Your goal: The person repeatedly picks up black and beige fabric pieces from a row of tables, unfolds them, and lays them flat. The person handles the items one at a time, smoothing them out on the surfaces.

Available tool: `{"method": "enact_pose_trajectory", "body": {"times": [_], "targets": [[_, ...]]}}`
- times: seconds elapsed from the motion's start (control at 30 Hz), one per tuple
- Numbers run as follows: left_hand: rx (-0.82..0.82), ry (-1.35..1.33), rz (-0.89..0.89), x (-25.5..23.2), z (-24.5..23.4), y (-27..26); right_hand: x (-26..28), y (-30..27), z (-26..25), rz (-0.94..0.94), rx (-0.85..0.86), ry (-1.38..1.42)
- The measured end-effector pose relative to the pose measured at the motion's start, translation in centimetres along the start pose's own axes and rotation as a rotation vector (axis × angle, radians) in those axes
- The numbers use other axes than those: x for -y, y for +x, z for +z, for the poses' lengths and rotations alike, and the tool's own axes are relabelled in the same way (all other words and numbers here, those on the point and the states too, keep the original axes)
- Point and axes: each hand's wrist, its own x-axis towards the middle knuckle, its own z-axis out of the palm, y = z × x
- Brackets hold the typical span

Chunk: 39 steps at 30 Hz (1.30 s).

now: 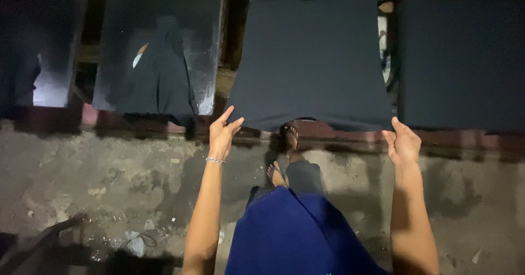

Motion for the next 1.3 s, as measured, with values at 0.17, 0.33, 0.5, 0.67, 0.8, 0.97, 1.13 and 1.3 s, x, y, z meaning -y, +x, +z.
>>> {"method": "enact_pose_trajectory", "body": {"times": [0.17, 0.33, 0.5, 0.67, 0.8, 0.97, 1.13, 1.3], "targets": [[-0.003, -0.004, -0.035, 2.6, -0.6, 0.2, -0.8, -1.0, -0.8, 0.001, 0.008, -0.073], [-0.005, 0.030, -0.044, 5.0, -0.6, 1.3, -0.5, -1.7, -0.4, 0.002, 0.000, -0.138], [-0.031, 0.097, -0.065, 0.6, 0.4, -1.2, -1.4, -0.6, 0.3, -0.014, 0.001, -0.451], [-0.040, 0.169, 0.129, -3.9, 3.4, 1.3, -1.3, 3.3, 3.3, -0.015, 0.117, -0.282], [0.025, -0.002, 0.122, -8.6, 9.1, 9.6, 12.6, -3.7, 17.2, 0.155, 0.137, -0.255], [0.094, -0.046, -0.103, -12.2, 13.6, 21.6, 12.0, 12.8, 21.3, 0.117, 0.198, -0.105], [-0.024, -0.090, 0.021, -13.6, 16.1, 27.1, 8.7, 25.8, 20.1, -0.266, 0.133, -0.674], [-0.268, 0.325, 0.596, -13.4, 15.4, 28.7, 13.7, 20.8, 24.2, -0.822, 0.137, -0.454]]}}
